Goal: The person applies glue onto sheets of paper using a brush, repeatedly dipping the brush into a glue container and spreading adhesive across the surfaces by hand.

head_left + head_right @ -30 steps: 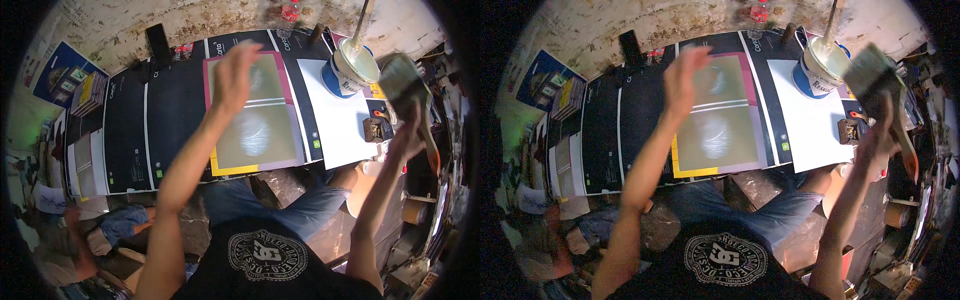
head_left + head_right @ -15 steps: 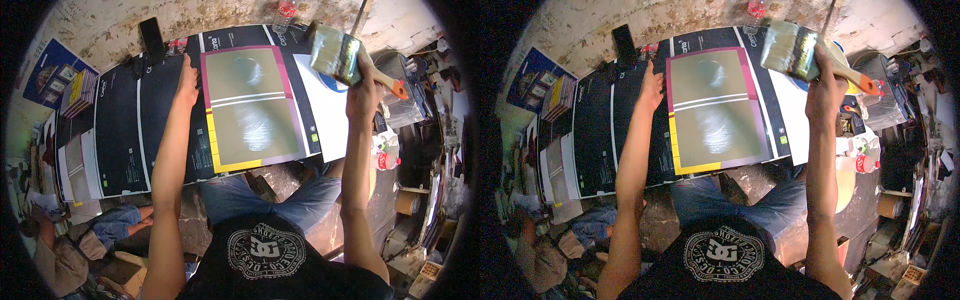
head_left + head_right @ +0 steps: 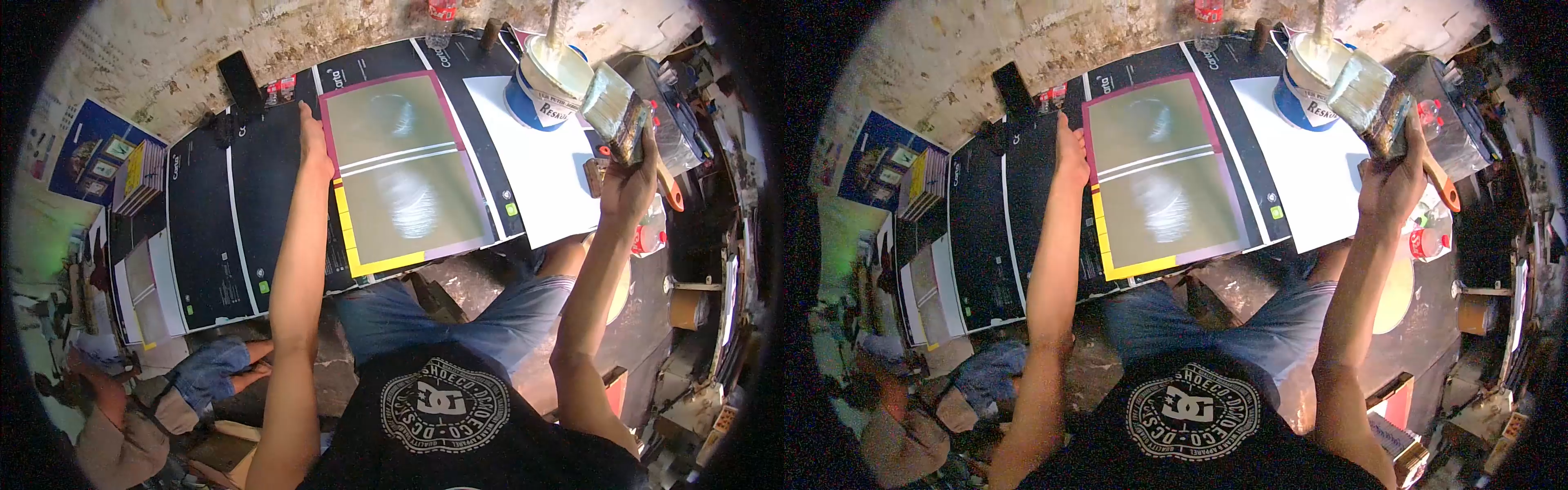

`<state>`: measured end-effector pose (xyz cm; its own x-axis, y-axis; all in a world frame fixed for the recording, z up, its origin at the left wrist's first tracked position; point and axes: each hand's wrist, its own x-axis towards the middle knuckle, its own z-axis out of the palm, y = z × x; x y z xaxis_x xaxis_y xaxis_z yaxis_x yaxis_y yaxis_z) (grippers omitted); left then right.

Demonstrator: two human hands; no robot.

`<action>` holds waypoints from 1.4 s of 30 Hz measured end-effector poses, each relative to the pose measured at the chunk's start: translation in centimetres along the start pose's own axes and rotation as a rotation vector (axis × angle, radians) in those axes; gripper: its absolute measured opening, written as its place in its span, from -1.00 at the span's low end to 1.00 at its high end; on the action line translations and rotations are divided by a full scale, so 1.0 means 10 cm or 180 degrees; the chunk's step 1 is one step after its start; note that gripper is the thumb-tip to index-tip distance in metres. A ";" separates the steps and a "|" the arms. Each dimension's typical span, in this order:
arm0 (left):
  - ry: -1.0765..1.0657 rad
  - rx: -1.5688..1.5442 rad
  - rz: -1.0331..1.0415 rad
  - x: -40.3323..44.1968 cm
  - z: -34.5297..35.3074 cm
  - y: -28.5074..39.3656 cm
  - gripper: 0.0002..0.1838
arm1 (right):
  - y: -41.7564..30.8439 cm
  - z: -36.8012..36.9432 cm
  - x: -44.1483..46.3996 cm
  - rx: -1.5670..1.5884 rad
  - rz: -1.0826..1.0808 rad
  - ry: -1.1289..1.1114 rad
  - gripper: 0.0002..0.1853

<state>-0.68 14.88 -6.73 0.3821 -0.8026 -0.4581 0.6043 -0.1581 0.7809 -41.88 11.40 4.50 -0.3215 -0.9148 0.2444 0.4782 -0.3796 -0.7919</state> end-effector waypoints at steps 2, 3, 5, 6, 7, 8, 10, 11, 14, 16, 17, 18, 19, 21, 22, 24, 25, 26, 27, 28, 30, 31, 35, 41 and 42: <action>0.0023 -0.0067 -0.0068 -0.03 0.00 0.01 -0.08 | 0.02 -0.02 0.01 0.0193 -0.0060 0.0007 -0.63; 0.0388 0.0010 0.0125 -0.05 0.01 -0.01 -0.10 | 0.03 -0.01 0.00 0.0339 -0.0054 -0.0035 -0.62; 0.1143 0.0158 0.0515 -0.17 0.08 -0.06 -0.16 | 0.07 0.11 -0.08 0.0635 -0.0018 -0.0132 -0.62; 0.1091 0.0276 0.1040 -0.26 0.08 -0.10 -0.18 | 0.14 0.12 -0.09 0.0501 0.0110 -0.0240 -0.63; 0.1031 0.0397 0.1558 -0.40 0.06 -0.18 -0.21 | 0.22 0.13 -0.10 0.0363 0.0234 -0.0353 -0.63; 0.0964 0.0525 0.2068 -0.56 0.03 -0.27 -0.23 | 0.30 0.26 -0.20 0.0078 0.0204 -0.0374 -0.63; 0.0776 0.0294 0.1993 -0.93 0.04 -0.50 -0.30 | 0.56 0.42 -0.39 -0.0600 0.0118 -0.0513 -0.70; 0.0764 0.0254 0.1959 -1.08 0.03 -0.66 -0.32 | 0.68 0.49 -0.53 -0.0971 0.0140 -0.0747 -0.67; 0.0786 0.0297 0.2000 -1.27 -0.05 -1.04 -0.39 | 0.97 0.82 -1.02 -0.1759 0.0515 -0.1245 -0.80; 0.0852 0.0529 0.2228 -1.28 -0.10 -1.20 -0.43 | 1.16 0.91 -1.32 -0.2208 0.0304 -0.1592 -0.76; 0.0948 0.0671 0.2336 -1.32 -0.08 -1.20 -0.46 | 1.16 0.89 -1.41 -0.2490 0.0352 -0.1797 -0.76; 0.0954 0.0830 0.2317 -1.36 -0.06 -1.18 -0.45 | 1.16 0.87 -1.49 -0.2776 0.0411 -0.2009 -0.75; 0.0963 0.0980 0.2301 -1.39 -0.05 -1.15 -0.45 | 1.16 0.75 -1.49 -0.2906 0.0350 -0.2074 -0.75; 0.0954 0.1055 0.2313 -1.36 -0.09 -1.15 -0.44 | 1.26 0.29 -1.31 -0.3155 0.0294 -0.1997 -0.75; 0.0942 0.0984 0.2322 -1.33 -0.11 -1.19 -0.44 | 1.16 0.16 -1.18 -0.3142 0.0077 -0.2015 -0.76; 0.0958 0.0877 0.2336 -1.31 -0.14 -1.25 -0.43 | 0.83 0.20 -1.02 -0.3713 0.0102 -0.1948 -0.80; 0.0969 0.0841 0.2354 -1.31 -0.14 -1.26 -0.43 | 0.73 0.27 -1.00 -0.3874 -0.0129 -0.2040 -0.80; 0.0967 0.0806 0.2381 -1.29 -0.13 -1.27 -0.43 | 0.63 0.35 -0.98 -0.4029 -0.0373 -0.2120 -0.80; 0.0937 0.0782 0.2439 -1.27 -0.13 -1.28 -0.42 | 0.55 0.48 -1.04 -0.3852 -0.0178 -0.2029 -0.79; 0.0908 0.0770 0.2498 -1.25 -0.14 -1.29 -0.42 | 0.53 0.62 -1.15 -0.3665 0.0020 -0.1931 -0.79; 0.0904 0.0811 0.2574 -1.25 -0.15 -1.31 -0.42 | 0.69 0.70 -1.30 -0.2887 -0.0138 -0.2302 -0.76; 0.0928 0.0863 0.2593 -1.26 -0.15 -1.30 -0.42 | 0.67 0.86 -1.46 -0.2884 0.0243 -0.2363 -0.76; 0.0935 0.0937 0.2403 -1.35 -0.11 -1.20 -0.44 | 0.77 0.74 -1.57 -0.3506 0.0164 -0.2905 -0.79; 0.0820 0.1173 0.2379 -1.38 -0.09 -1.18 -0.45 | 0.27 0.23 -0.98 -0.4497 0.0337 -0.2647 -0.81; 0.0764 0.1203 0.2427 -1.36 -0.10 -1.19 -0.46 | 0.20 0.27 -0.98 -0.4477 0.0330 -0.2522 -0.80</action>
<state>-12.41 28.25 -10.19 0.7490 -0.6314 0.2009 -0.1301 0.1571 0.9790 -35.54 19.25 2.00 0.3567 -0.9340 0.0192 -0.7617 -0.3027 -0.5730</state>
